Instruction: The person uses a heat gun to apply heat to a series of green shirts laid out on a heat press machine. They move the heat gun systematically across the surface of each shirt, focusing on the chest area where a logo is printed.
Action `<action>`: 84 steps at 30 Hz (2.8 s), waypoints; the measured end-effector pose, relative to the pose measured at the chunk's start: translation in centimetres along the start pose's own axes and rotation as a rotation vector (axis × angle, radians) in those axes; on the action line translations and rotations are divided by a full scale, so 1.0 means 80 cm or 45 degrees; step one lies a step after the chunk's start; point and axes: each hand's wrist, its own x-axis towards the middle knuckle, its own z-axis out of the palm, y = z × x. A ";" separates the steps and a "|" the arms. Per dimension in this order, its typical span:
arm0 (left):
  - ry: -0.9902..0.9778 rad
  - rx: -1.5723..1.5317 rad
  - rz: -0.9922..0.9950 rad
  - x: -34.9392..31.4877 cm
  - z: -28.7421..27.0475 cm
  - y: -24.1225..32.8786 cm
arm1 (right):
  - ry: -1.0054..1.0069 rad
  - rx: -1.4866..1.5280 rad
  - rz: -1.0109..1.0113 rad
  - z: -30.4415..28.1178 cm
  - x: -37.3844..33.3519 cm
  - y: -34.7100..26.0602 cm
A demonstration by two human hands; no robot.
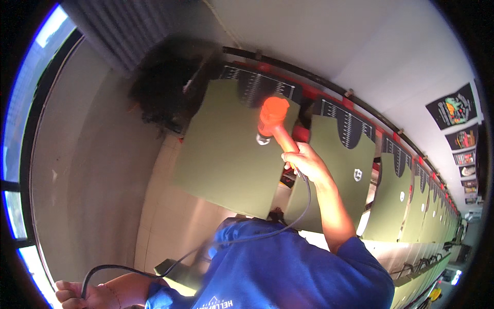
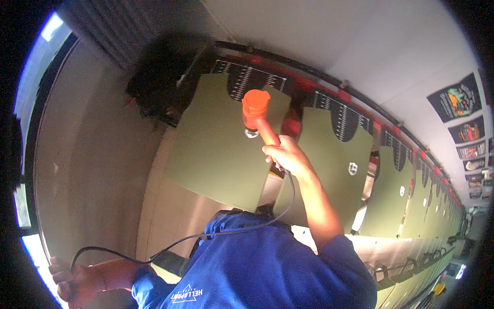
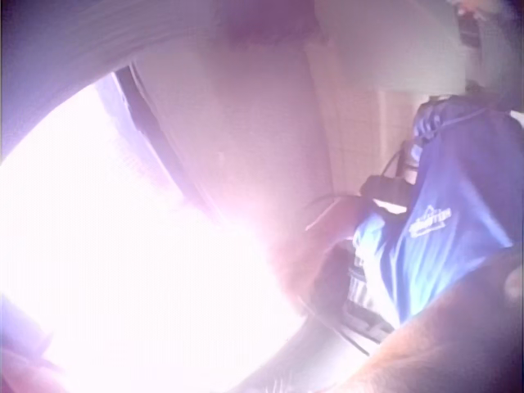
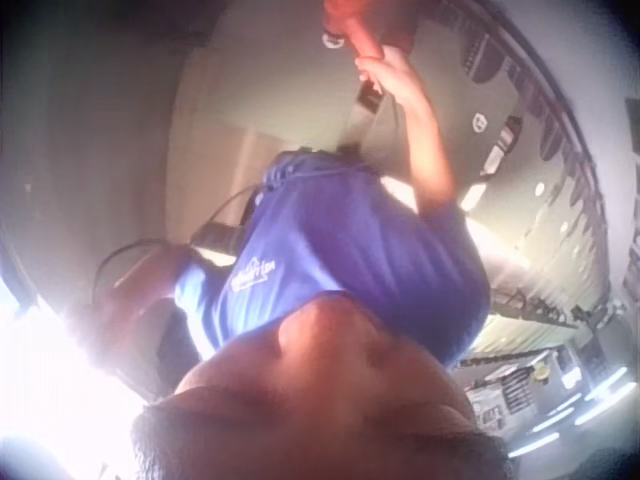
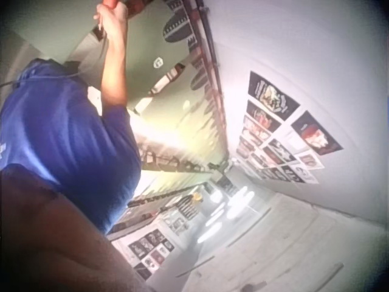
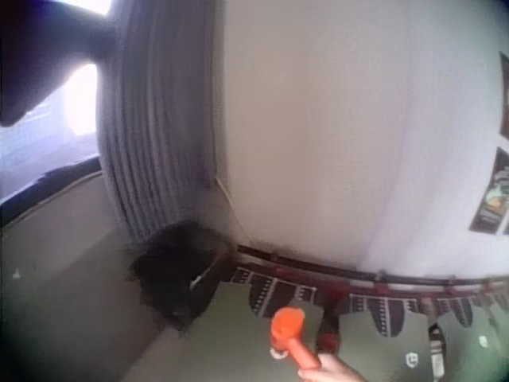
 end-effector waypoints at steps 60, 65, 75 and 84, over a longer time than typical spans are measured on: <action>-0.283 -0.515 0.050 -0.164 0.152 0.254 | 0.272 0.206 0.089 -0.347 -0.306 0.221; -0.197 0.159 0.428 -0.170 0.185 0.289 | 0.235 0.227 0.036 -0.358 -0.306 0.223; -0.514 -1.036 -0.023 -0.261 0.198 0.410 | 0.624 0.473 0.065 -0.549 -0.475 0.351; 0.010 -0.707 -0.022 -0.381 0.261 0.611 | 0.718 0.446 0.049 -0.715 -0.581 0.459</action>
